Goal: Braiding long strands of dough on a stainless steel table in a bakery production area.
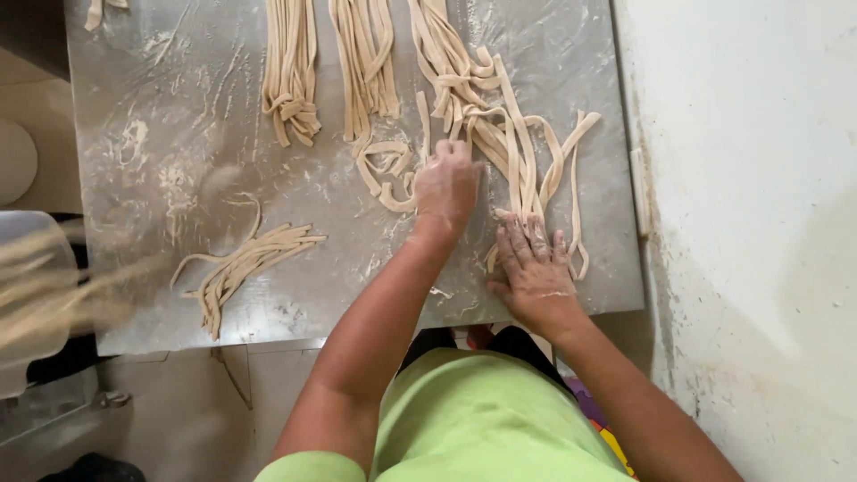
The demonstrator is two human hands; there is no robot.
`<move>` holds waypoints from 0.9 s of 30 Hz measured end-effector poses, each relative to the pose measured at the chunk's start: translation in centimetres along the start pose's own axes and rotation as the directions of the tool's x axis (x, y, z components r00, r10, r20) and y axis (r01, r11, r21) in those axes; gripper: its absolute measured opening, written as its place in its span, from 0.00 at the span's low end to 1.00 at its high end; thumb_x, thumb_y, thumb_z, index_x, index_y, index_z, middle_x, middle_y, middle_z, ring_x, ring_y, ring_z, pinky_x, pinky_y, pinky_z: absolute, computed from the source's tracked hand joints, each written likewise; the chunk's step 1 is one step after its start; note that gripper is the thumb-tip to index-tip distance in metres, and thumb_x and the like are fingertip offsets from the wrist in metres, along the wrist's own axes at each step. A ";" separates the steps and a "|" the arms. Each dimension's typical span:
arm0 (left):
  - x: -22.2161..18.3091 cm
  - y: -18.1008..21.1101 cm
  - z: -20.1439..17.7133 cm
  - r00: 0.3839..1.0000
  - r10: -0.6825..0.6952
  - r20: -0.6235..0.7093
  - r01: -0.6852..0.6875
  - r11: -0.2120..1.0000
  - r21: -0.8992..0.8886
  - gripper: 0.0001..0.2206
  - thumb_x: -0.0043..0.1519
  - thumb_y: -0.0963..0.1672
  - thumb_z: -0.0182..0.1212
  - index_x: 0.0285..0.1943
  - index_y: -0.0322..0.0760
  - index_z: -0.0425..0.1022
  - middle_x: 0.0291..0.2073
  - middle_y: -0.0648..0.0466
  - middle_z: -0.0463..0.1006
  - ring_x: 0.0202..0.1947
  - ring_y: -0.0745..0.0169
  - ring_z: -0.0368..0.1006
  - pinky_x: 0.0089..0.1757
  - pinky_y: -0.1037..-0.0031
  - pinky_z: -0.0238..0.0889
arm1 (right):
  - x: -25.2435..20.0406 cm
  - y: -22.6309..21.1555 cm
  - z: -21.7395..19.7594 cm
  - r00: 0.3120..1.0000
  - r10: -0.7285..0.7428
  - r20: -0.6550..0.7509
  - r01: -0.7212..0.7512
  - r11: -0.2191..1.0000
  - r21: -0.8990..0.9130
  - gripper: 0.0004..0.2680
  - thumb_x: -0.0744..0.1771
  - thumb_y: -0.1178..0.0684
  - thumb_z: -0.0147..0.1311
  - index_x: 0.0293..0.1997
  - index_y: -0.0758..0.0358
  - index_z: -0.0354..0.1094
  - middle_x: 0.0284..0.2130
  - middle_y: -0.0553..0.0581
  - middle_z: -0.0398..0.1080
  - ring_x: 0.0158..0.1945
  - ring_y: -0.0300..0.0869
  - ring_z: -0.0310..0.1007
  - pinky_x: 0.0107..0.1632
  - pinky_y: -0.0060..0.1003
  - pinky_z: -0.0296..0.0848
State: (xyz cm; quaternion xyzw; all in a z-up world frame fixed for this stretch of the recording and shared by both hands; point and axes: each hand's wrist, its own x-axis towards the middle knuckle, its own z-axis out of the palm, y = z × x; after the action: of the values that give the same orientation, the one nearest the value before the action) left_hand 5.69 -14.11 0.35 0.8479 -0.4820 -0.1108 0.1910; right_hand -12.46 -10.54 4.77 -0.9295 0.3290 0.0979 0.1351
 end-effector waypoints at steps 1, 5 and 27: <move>0.5 -0.5 1.1 0.998 0.040 -0.039 -0.037 0.995 0.095 0.09 0.54 0.47 0.57 0.34 0.38 0.68 0.30 0.50 0.70 0.28 0.45 0.75 0.30 0.59 0.69 | 0.1 -0.1 -0.2 0.999 0.017 0.049 -0.016 1.000 -0.012 0.29 0.63 0.35 0.43 0.68 0.58 0.38 0.67 0.56 0.37 0.69 0.54 0.32 0.65 0.58 0.30; 5.4 -3.3 0.0 0.989 -0.117 0.091 0.108 0.990 0.095 0.05 0.52 0.46 0.55 0.26 0.43 0.72 0.22 0.54 0.73 0.28 0.49 0.76 0.27 0.59 0.70 | 0.2 0.0 -0.5 0.991 0.036 0.128 -0.032 0.999 -0.033 0.30 0.63 0.34 0.40 0.69 0.56 0.35 0.68 0.55 0.35 0.69 0.53 0.28 0.66 0.56 0.26; 0.5 4.8 -25.2 0.934 -0.108 0.341 0.333 0.614 -0.716 0.06 0.62 0.44 0.52 0.34 0.40 0.69 0.28 0.59 0.74 0.24 0.76 0.65 0.26 0.89 0.60 | -0.9 -0.2 -1.7 0.993 -0.010 0.115 0.004 0.998 0.059 0.28 0.65 0.36 0.32 0.67 0.58 0.22 0.65 0.59 0.13 0.67 0.48 0.08 0.64 0.54 0.20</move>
State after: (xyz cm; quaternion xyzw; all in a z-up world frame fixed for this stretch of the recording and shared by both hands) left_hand 11.63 -11.32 25.19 0.7178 -0.3017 -0.4382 0.4491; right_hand -12.82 -10.36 6.62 -0.9191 0.3201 0.1412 0.1812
